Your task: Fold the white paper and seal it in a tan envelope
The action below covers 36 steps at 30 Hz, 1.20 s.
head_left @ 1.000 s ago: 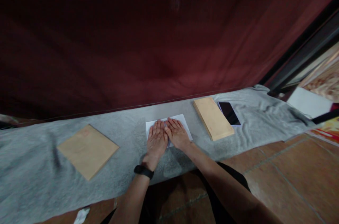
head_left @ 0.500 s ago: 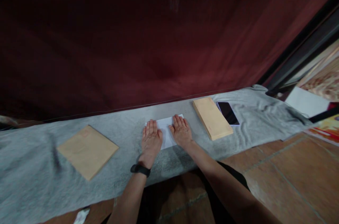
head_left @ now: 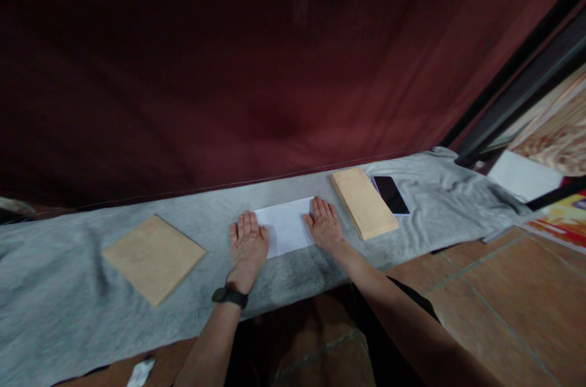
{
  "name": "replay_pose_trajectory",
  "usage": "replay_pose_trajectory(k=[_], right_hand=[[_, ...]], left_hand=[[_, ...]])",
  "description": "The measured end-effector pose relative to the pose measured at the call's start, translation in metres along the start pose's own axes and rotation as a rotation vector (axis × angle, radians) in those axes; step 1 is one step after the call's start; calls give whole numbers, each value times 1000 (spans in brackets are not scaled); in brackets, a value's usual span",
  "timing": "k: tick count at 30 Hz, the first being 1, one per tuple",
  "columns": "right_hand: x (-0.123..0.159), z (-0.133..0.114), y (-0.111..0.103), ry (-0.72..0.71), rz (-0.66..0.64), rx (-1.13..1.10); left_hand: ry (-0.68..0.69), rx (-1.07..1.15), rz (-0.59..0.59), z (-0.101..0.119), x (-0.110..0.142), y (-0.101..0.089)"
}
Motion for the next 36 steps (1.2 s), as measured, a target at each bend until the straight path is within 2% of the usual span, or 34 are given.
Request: replay_pose_trajectory(k=[3,5,8,11,16,22,28,36], right_hand=[[-1,1,-5,26,16,-16],[0,-2,-9,18,26,-54],[7,-15,-15,-70,7,-161],[19,-27,-18,-195,-34,-256],[32,-27,-18,-252,-90,-240],[35,-17,-16,-262,-42,-133],[35,-10,-17,-215,-51,-84],[40,3,-17,-156,-79,-5]], left_hand=[[13,8,57,12,6,-11],[117,76,75,29,17,-17],[250,166,17,54,42,-20],[338,196,-50,65,63,-16],[326,173,-39,55,73,-10],[247,157,-7,38,69,-13],[201,94,-63,25,67,-18],[143,-25,-195,11,59,-31]])
Point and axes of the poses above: each hand's wrist, its own x-axis away from the middle knuckle, its own y-axis out of the palm, z = x × y, the point moved 1 cm from there along -x, towards the middle knuckle, and after that the axes turned 15 degrees about z, right-handed, at the moved point
